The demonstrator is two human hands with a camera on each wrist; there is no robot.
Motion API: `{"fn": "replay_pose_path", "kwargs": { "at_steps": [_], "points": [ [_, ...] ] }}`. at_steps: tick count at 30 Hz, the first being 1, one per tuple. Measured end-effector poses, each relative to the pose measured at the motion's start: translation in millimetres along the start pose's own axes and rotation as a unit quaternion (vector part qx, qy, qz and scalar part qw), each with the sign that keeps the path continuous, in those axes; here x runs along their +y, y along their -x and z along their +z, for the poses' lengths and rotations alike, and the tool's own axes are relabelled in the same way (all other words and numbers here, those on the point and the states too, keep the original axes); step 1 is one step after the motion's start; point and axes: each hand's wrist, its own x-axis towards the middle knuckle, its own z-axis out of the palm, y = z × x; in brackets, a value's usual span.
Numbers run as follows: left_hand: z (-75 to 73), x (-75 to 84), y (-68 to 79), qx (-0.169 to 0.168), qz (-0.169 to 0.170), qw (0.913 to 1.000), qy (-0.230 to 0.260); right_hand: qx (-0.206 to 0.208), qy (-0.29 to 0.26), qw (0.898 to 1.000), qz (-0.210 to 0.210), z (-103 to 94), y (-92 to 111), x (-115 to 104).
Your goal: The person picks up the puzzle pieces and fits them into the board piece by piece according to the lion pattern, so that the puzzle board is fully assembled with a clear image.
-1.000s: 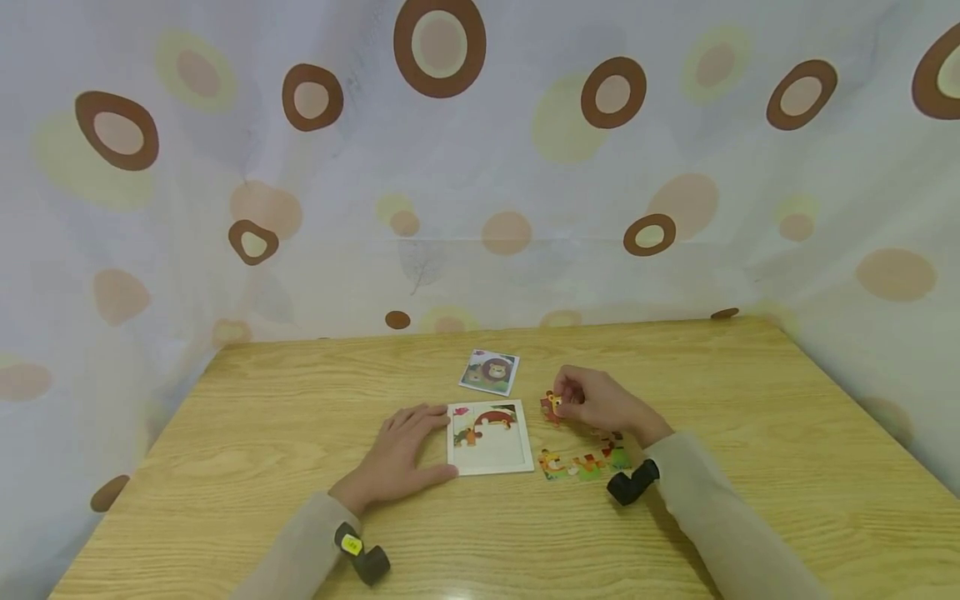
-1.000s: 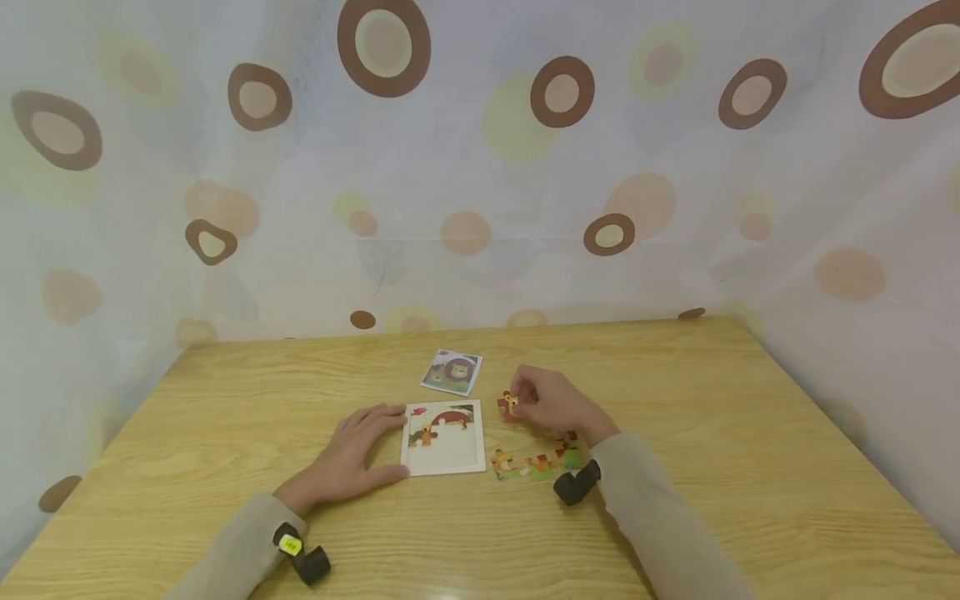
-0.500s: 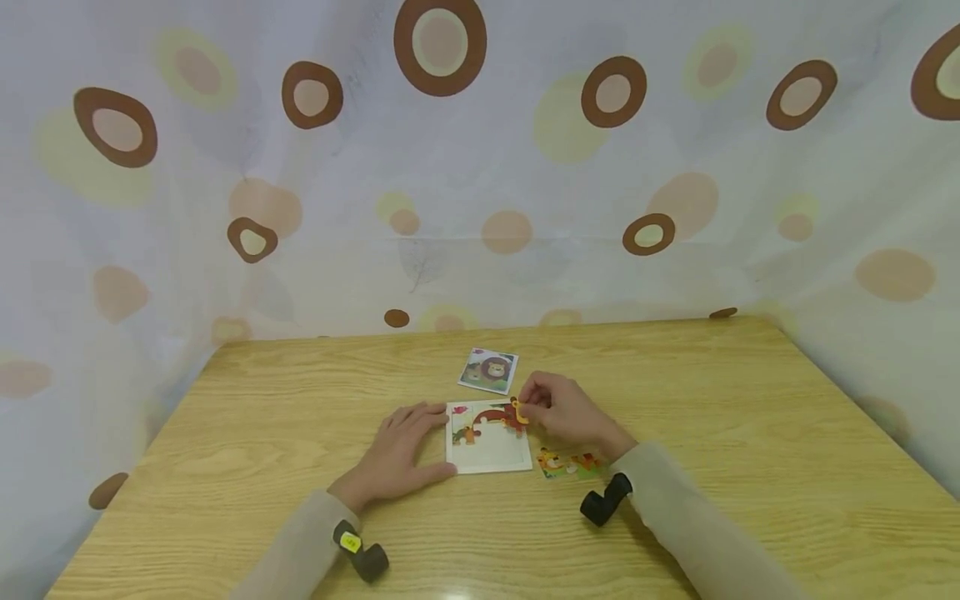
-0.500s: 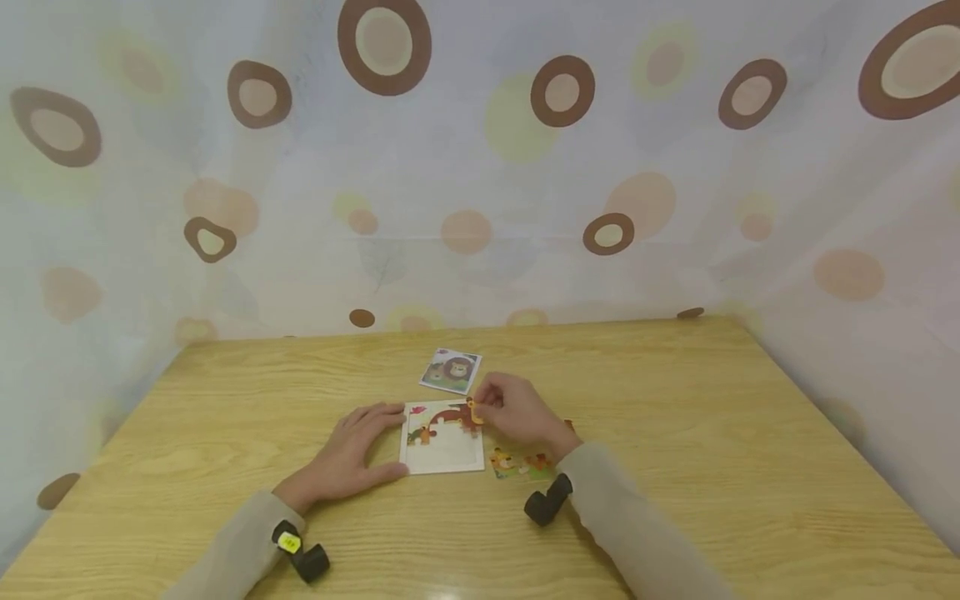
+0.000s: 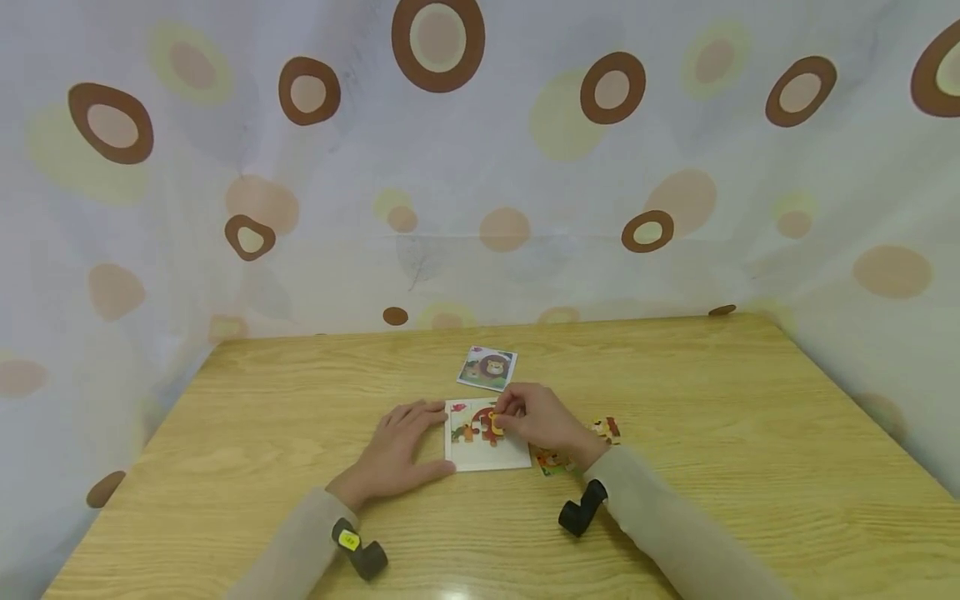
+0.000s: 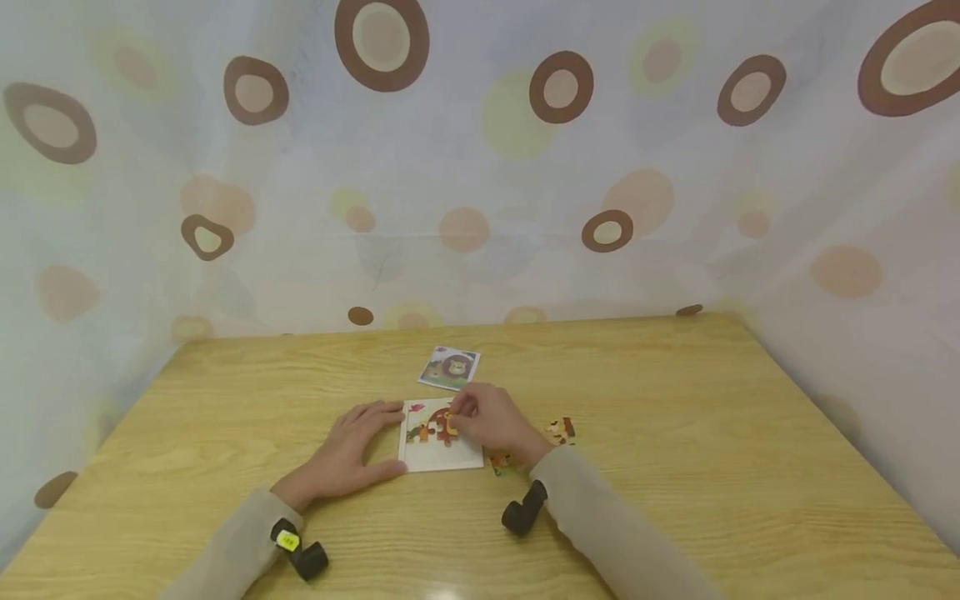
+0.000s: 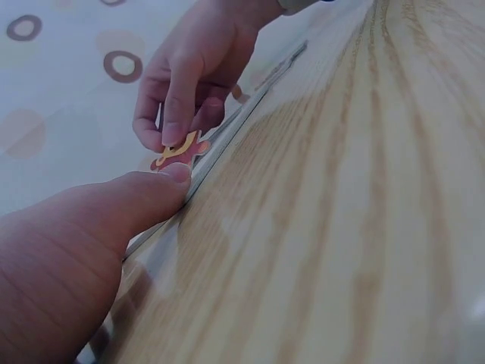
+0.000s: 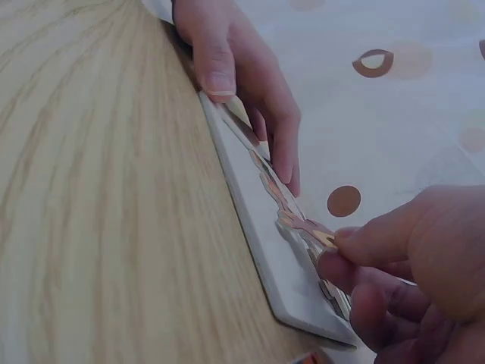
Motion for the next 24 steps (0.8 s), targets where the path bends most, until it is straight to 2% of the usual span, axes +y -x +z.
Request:
{"fn": "replay_pose_path", "kwargs": {
  "at_steps": [8, 18, 24],
  "points": [
    [-1.4, 0.0, -0.3, -0.006, 0.0, 1.0, -0.003, 0.01, 0.031, 0.999, 0.037, 7.1, -7.9, -9.7],
    [-2.2, 2.7, -1.3, 0.003, 0.007, 1.0, -0.001, 0.008, 0.051, 0.999, 0.018, 9.3, -10.3, -12.3],
    [-1.5, 2.7, -0.6, -0.002, 0.002, 1.0, -0.001, -0.023, 0.061, 0.998, -0.003, 12.1, -9.8, -10.2]
  ]
}}
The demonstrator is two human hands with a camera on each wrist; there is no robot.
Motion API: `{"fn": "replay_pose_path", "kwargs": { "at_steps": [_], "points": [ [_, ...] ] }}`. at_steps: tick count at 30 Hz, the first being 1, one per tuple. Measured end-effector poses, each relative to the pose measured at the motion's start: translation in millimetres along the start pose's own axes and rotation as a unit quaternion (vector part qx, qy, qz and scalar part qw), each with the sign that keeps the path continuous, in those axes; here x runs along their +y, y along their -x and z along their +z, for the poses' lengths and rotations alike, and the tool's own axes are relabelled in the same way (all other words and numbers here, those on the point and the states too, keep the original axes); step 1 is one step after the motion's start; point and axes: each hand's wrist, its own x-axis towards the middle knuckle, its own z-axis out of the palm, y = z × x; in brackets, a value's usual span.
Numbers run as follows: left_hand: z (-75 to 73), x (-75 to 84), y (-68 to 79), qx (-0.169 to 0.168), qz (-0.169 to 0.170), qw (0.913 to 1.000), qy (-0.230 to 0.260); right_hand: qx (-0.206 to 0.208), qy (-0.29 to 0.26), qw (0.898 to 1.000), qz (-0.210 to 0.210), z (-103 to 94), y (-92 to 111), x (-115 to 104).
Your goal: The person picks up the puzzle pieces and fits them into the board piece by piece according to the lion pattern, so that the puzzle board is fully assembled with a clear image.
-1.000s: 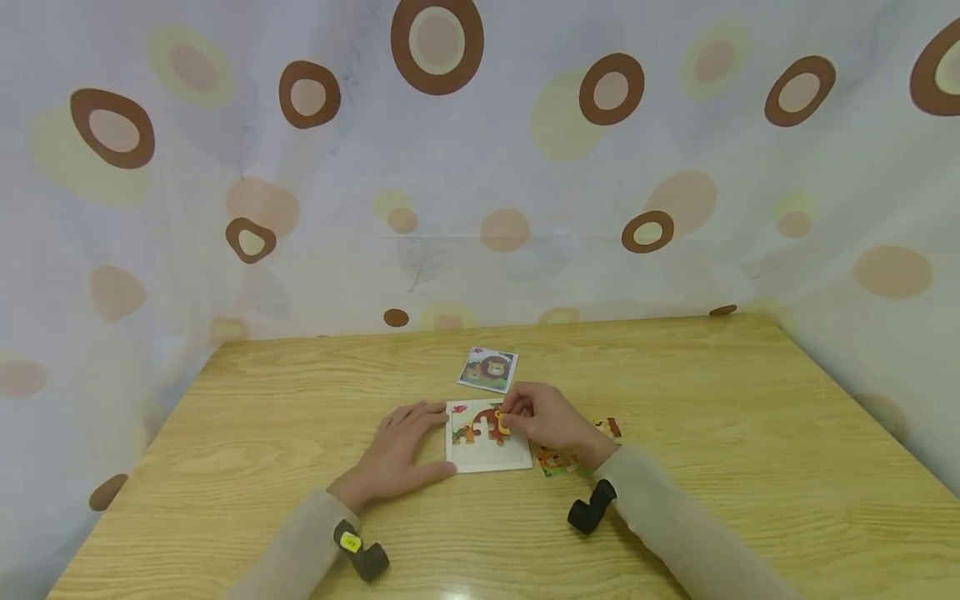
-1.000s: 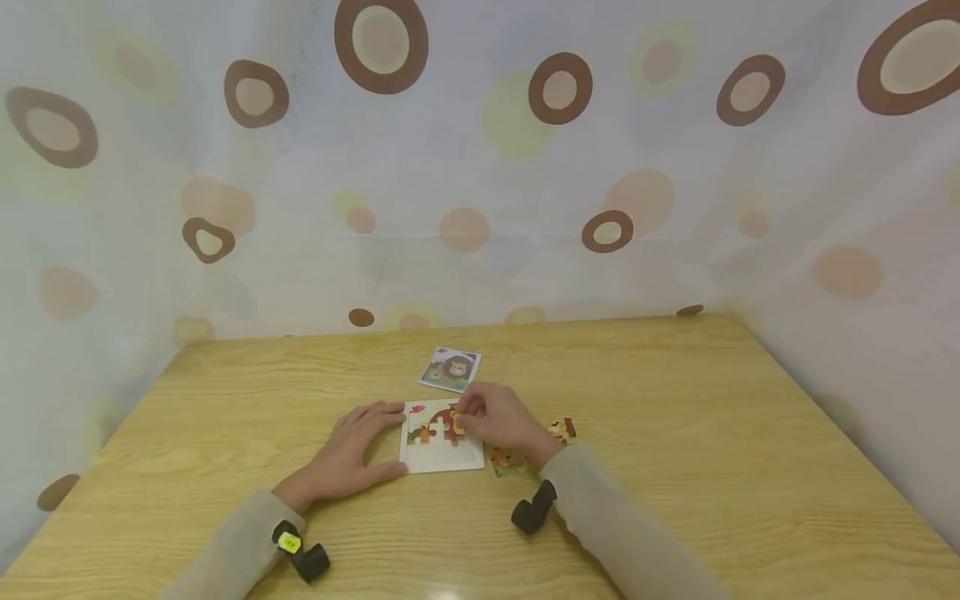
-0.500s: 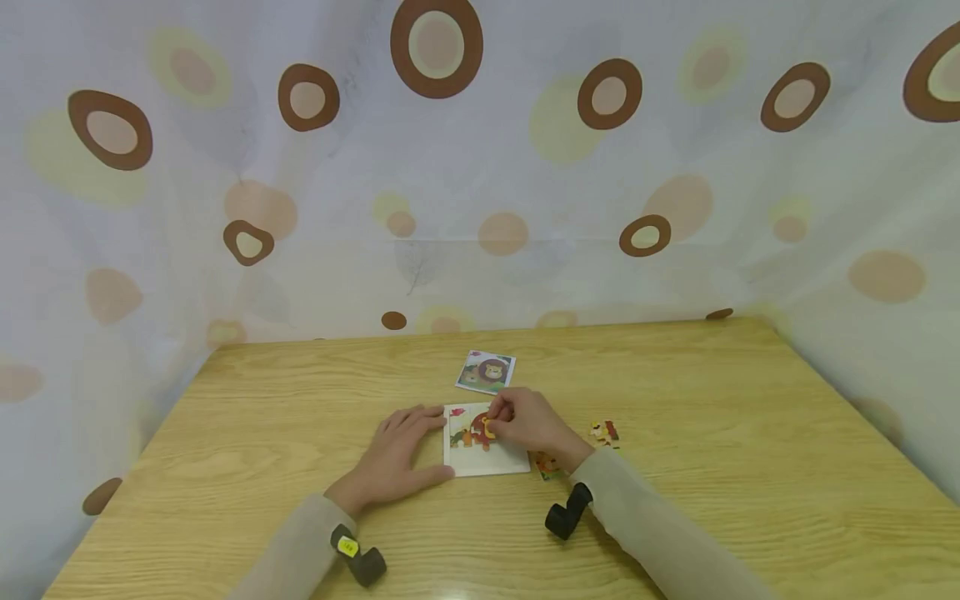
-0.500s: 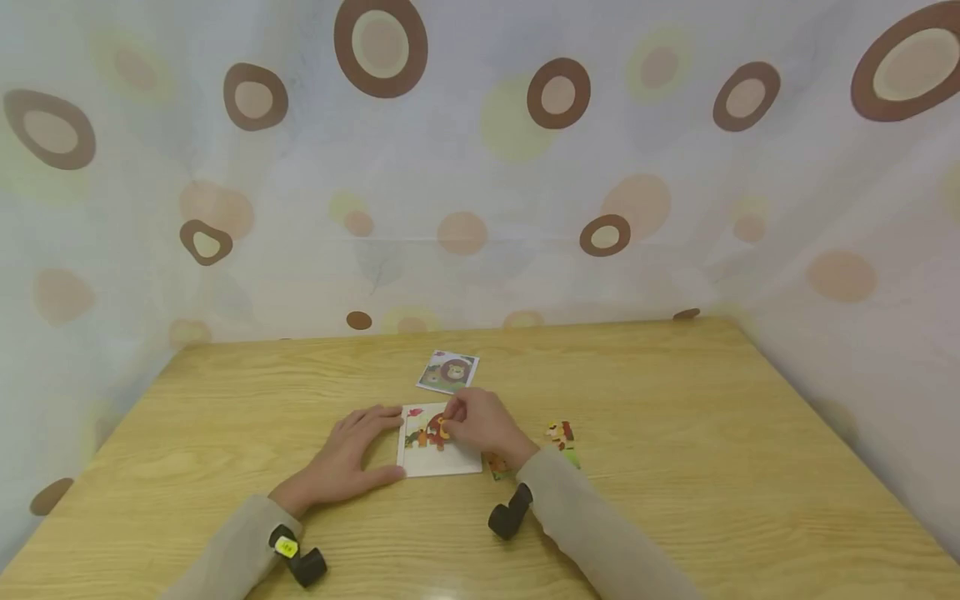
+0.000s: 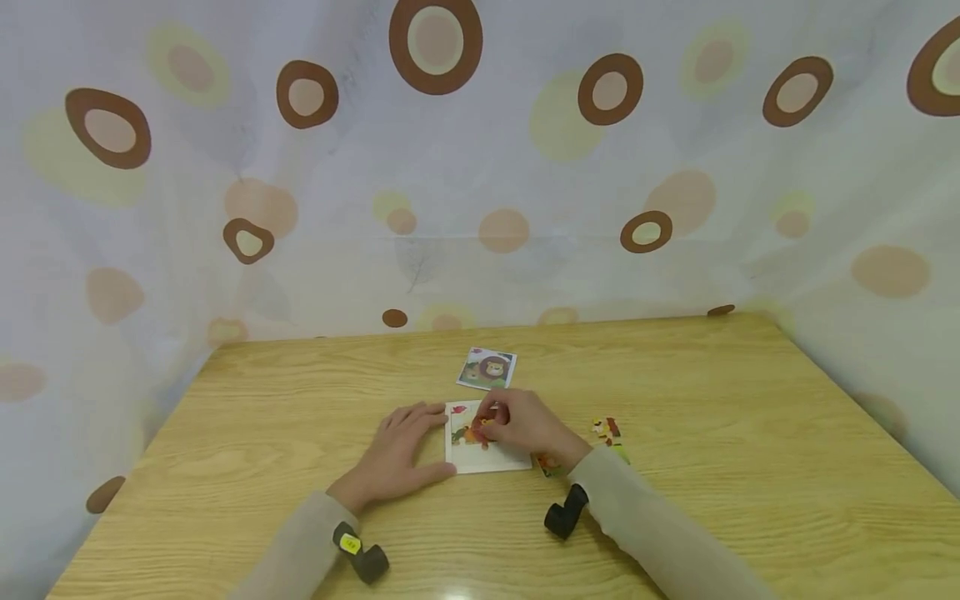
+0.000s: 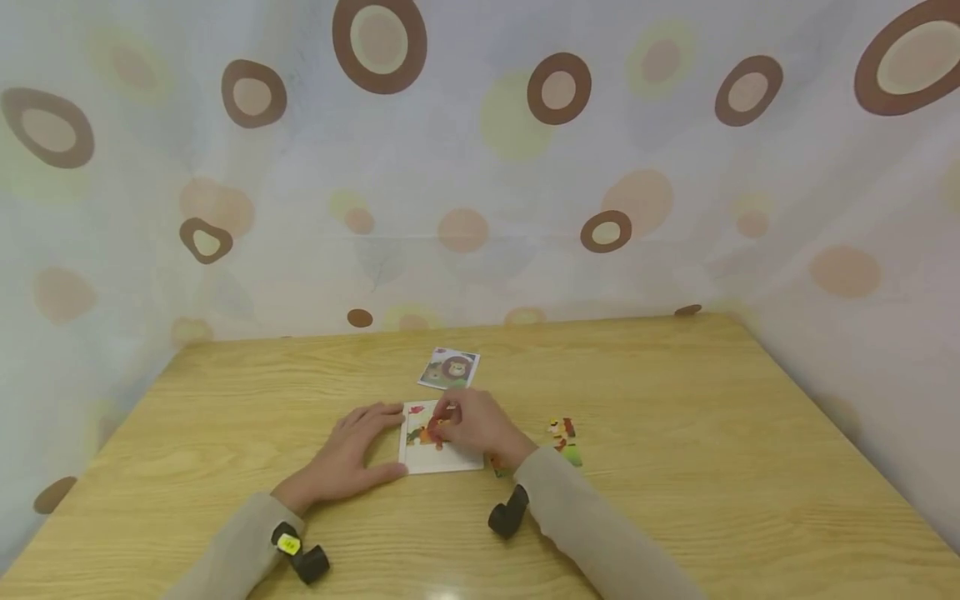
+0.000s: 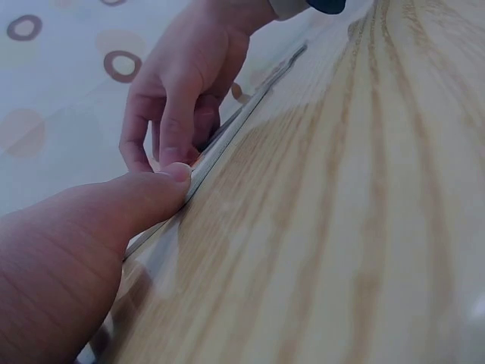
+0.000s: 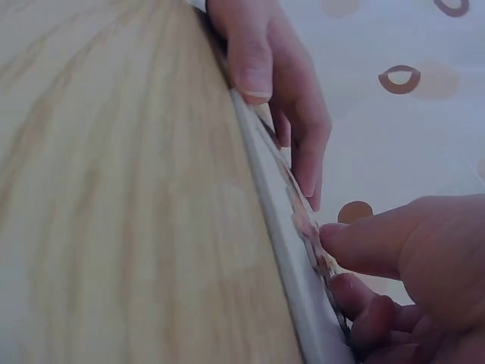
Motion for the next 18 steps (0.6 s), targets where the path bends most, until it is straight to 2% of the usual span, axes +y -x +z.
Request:
{"fn": "replay_pose_path", "kwargs": {
  "at_steps": [7, 18],
  "points": [
    [1.6, -1.3, 0.3, 0.004, 0.007, 1.0, -0.001, 0.001, 0.035, 0.999, -0.005, 4.3, 0.1, -2.7],
    [0.3, -4.2, 0.5, -0.001, 0.003, 1.0, -0.001, 0.001, 0.069, 0.997, -0.036, 3.3, -2.3, -3.9]
  ]
}}
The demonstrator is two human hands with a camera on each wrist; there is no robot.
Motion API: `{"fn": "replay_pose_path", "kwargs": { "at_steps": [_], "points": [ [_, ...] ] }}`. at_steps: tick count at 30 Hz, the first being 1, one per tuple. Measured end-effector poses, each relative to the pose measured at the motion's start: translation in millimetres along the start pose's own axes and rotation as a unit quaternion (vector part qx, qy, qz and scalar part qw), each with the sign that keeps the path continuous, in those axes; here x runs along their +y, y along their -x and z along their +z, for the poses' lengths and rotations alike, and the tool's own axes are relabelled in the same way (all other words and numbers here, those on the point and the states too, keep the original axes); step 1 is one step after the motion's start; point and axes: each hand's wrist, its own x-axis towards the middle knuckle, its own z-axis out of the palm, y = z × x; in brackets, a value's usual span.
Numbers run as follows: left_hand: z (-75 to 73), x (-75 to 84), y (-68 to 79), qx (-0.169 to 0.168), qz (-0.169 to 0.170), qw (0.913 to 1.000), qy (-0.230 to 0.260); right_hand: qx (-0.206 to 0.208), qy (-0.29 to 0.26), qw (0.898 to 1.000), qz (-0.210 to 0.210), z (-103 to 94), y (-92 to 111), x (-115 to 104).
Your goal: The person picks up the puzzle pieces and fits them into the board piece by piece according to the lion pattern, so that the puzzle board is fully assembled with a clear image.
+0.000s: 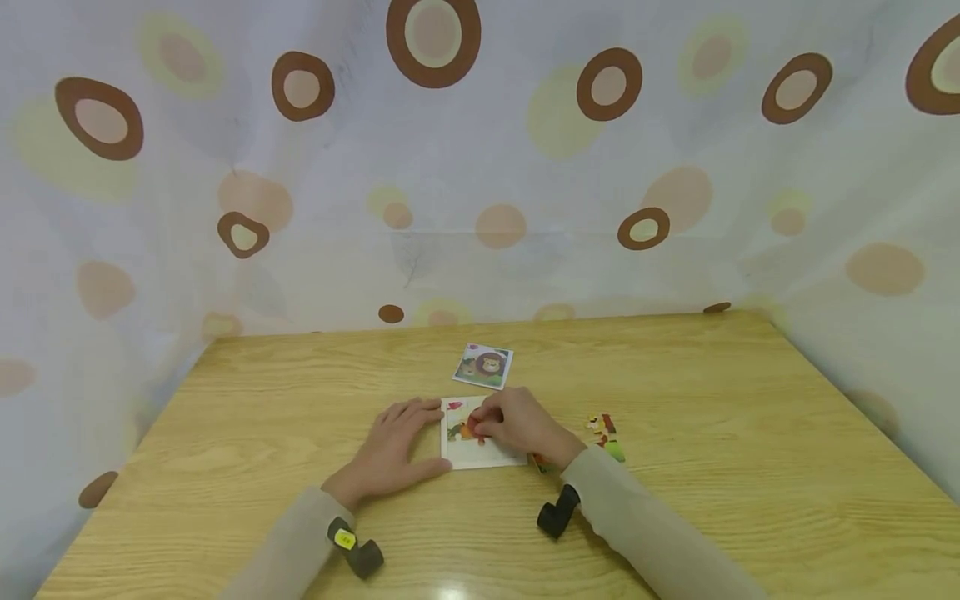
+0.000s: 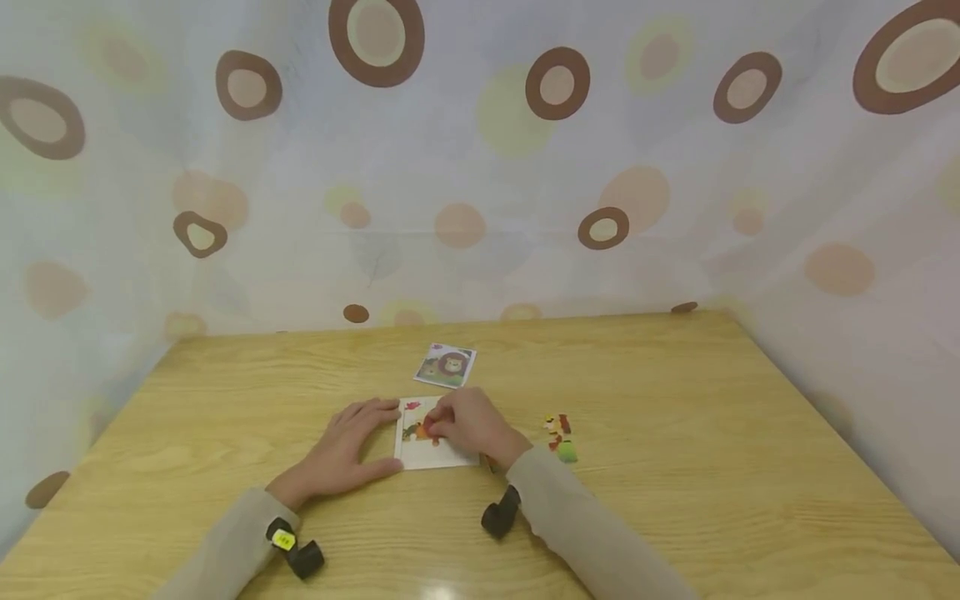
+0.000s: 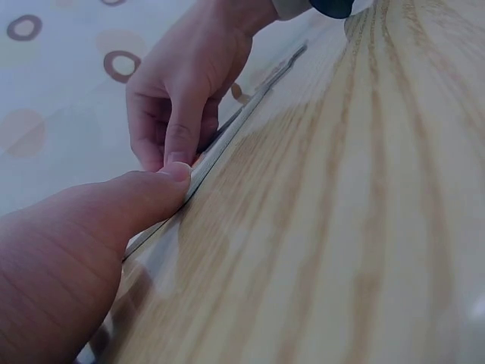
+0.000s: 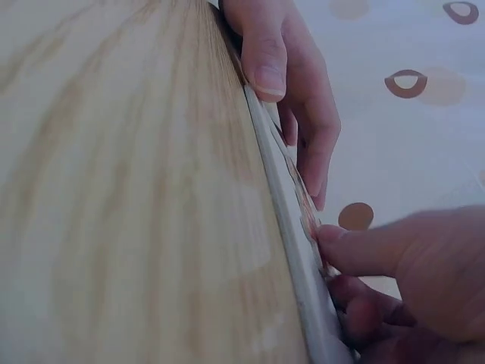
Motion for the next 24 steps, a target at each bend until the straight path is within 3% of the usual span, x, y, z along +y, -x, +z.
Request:
{"fn": "replay_pose_path", "kwargs": {
  "at_steps": [5, 9, 18, 24],
  "points": [
    [-0.5, 0.0, 2.4, 0.006, -0.002, 1.0, 0.0, -0.019, -0.023, 1.0, -0.008, -5.7, 0.9, -1.9],
    [1.4, 0.8, 1.1, 0.006, -0.004, 1.0, 0.0, -0.012, -0.037, 0.999, 0.001, -22.5, 8.3, 1.1],
    [2.2, 6.3, -2.6, -0.005, -0.004, 0.9999, 0.008, 0.008, -0.015, 1.0, 0.003, -64.2, 36.2, 30.5],
    [1.5, 3.7, -1.6, 0.003, -0.002, 1.0, -0.003, -0.043, -0.011, 0.999, 0.0, -84.6, 52.8, 43.1]
  ]
}}
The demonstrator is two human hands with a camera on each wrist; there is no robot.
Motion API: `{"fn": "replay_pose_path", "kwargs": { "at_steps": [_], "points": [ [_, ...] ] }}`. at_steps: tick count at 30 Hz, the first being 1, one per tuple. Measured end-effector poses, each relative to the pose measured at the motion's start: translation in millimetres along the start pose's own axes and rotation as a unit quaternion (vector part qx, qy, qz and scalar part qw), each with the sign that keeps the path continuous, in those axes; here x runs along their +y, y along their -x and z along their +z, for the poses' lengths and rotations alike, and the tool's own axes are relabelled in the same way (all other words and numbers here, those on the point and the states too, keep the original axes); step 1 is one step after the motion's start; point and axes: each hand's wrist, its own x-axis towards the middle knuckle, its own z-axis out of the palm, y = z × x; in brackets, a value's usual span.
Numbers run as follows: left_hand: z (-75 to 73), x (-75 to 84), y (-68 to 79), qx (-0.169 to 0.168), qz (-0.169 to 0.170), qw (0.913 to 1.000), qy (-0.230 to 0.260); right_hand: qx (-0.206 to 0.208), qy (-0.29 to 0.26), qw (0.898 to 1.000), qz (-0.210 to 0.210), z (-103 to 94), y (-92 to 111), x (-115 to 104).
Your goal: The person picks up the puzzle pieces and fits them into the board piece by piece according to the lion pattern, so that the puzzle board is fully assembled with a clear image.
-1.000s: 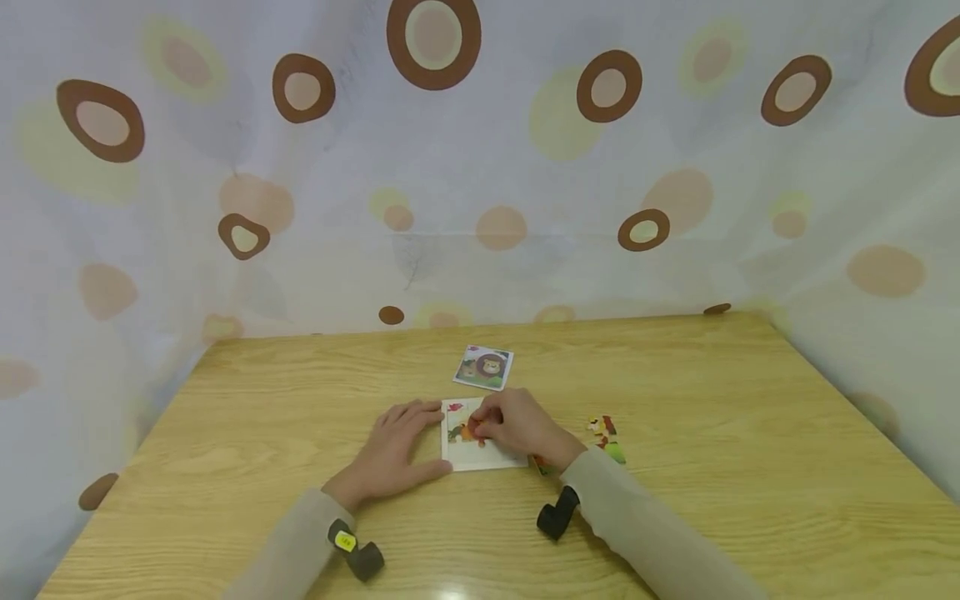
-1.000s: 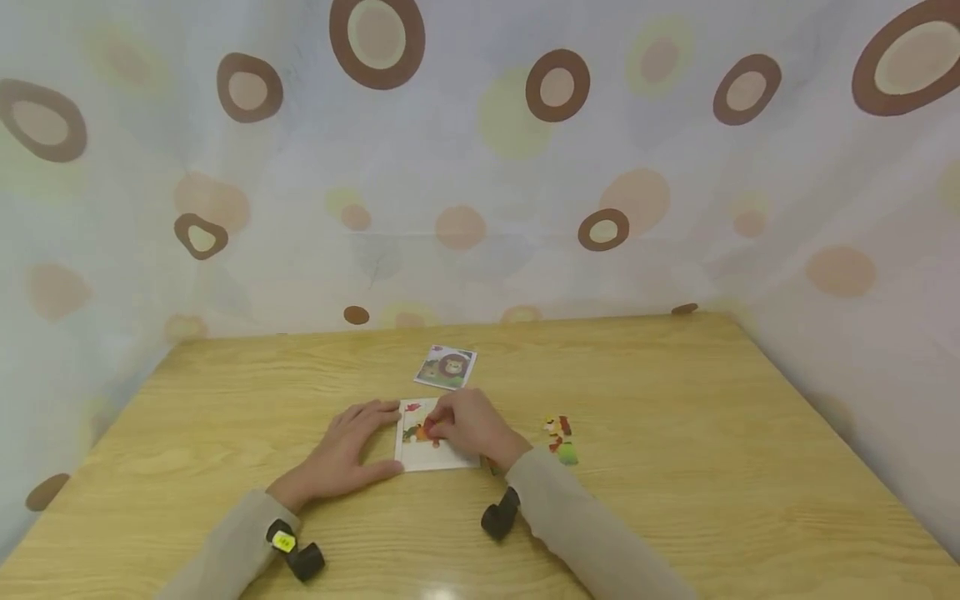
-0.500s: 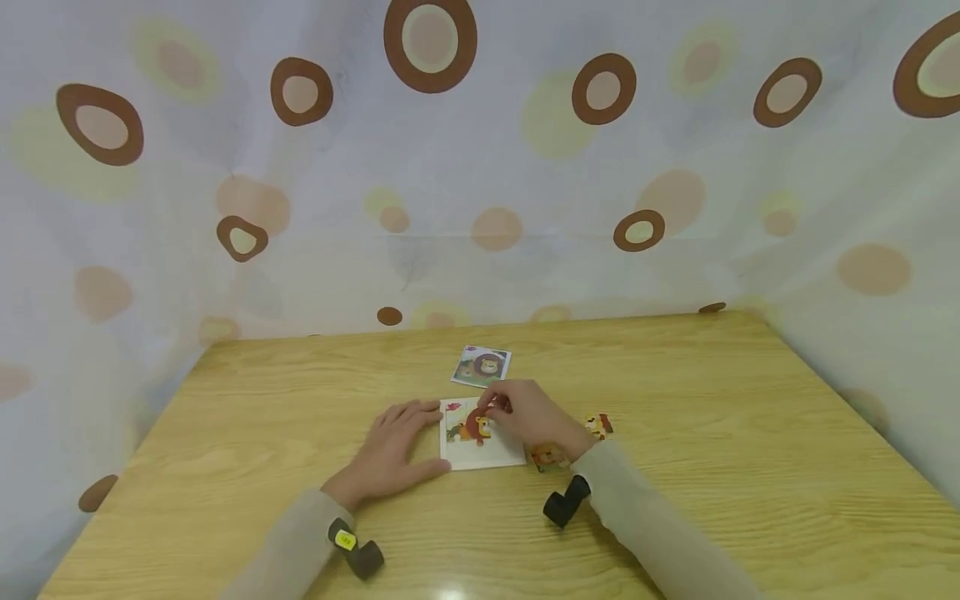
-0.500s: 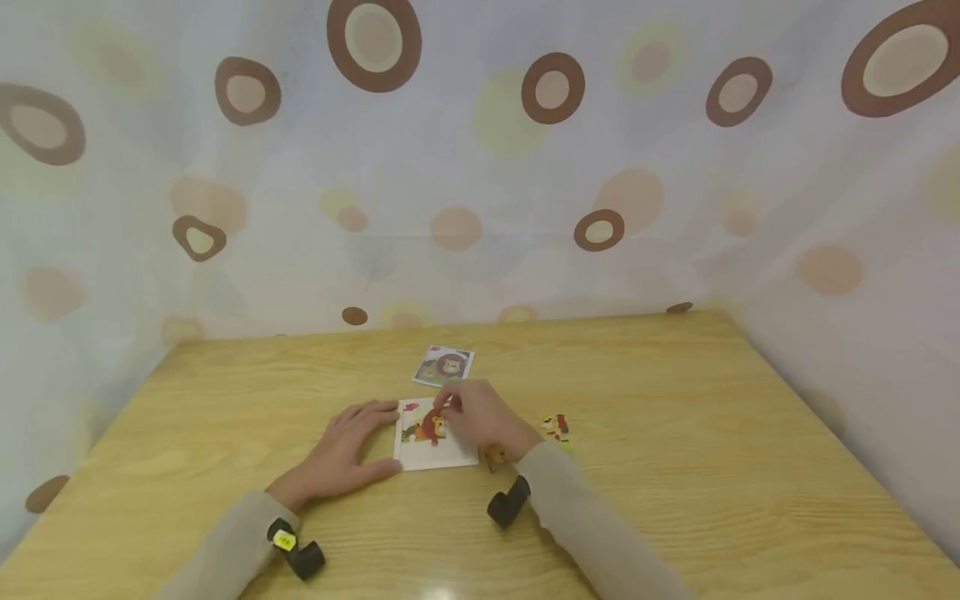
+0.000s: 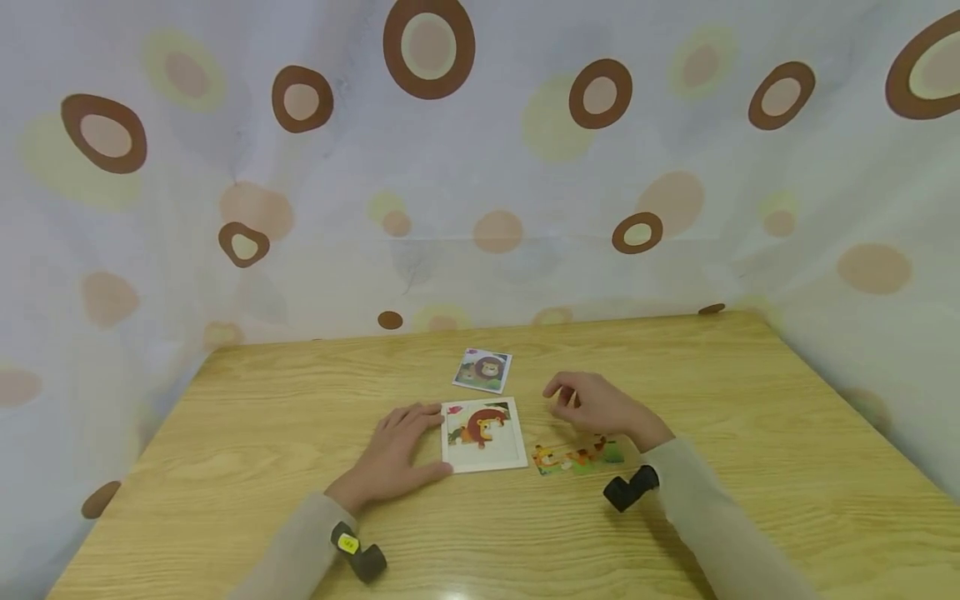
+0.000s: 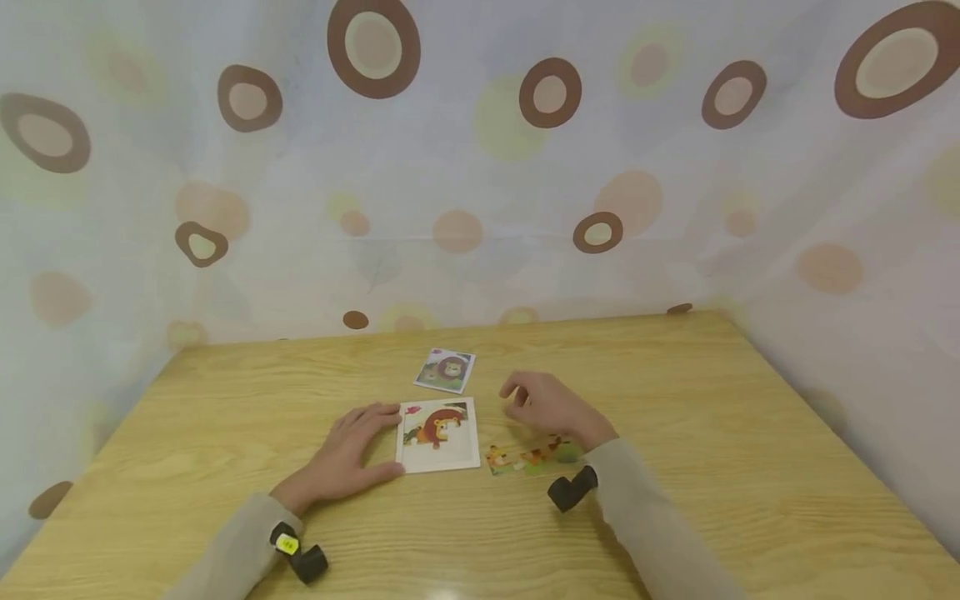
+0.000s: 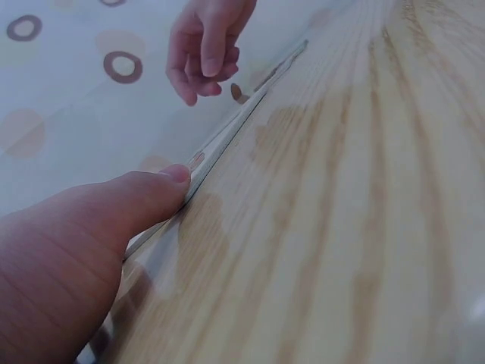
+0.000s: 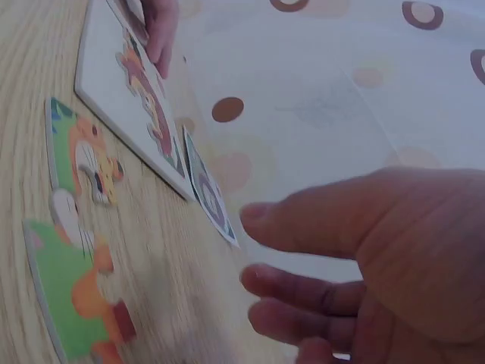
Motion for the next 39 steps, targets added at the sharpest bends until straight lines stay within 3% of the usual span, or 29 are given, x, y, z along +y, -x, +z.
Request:
{"fn": "replay_pose_path", "kwargs": {
  "at_steps": [5, 10, 26, 28, 32, 35, 39],
  "points": [
    [0.0, -1.4, 0.8, -0.001, -0.004, 1.0, -0.001, -0.026, 0.028, 0.999, -0.02, -8.9, 11.4, 8.8],
    [0.1, -0.4, 1.0, -0.002, -0.006, 1.0, 0.004, -0.03, 0.061, 0.998, 0.002, -12.2, 17.8, 15.2],
    [-0.1, 1.6, 2.4, 0.006, 0.0, 1.0, 0.002, -0.054, 0.043, 0.996, 0.051, -9.9, 21.1, 24.1],
    [0.1, 1.4, 2.8, 0.003, -0.003, 1.0, 0.003, -0.048, 0.06, 0.996, 0.052, -8.9, 22.7, 31.5],
    [0.8, 0.8, 3.2, 0.003, -0.003, 1.0, 0.002, -0.045, 0.099, 0.988, 0.113, -10.3, 25.2, 30.8],
    [0.9, 0.5, 2.5, 0.005, 0.0, 1.0, 0.001, -0.052, 0.098, 0.98, 0.166, -12.5, 25.7, 21.6],
    [0.9, 0.0, 1.8, 0.007, 0.0, 1.0, 0.001, -0.052, 0.09, 0.98, 0.172, -13.1, 26.1, 16.7]
  ]
}}
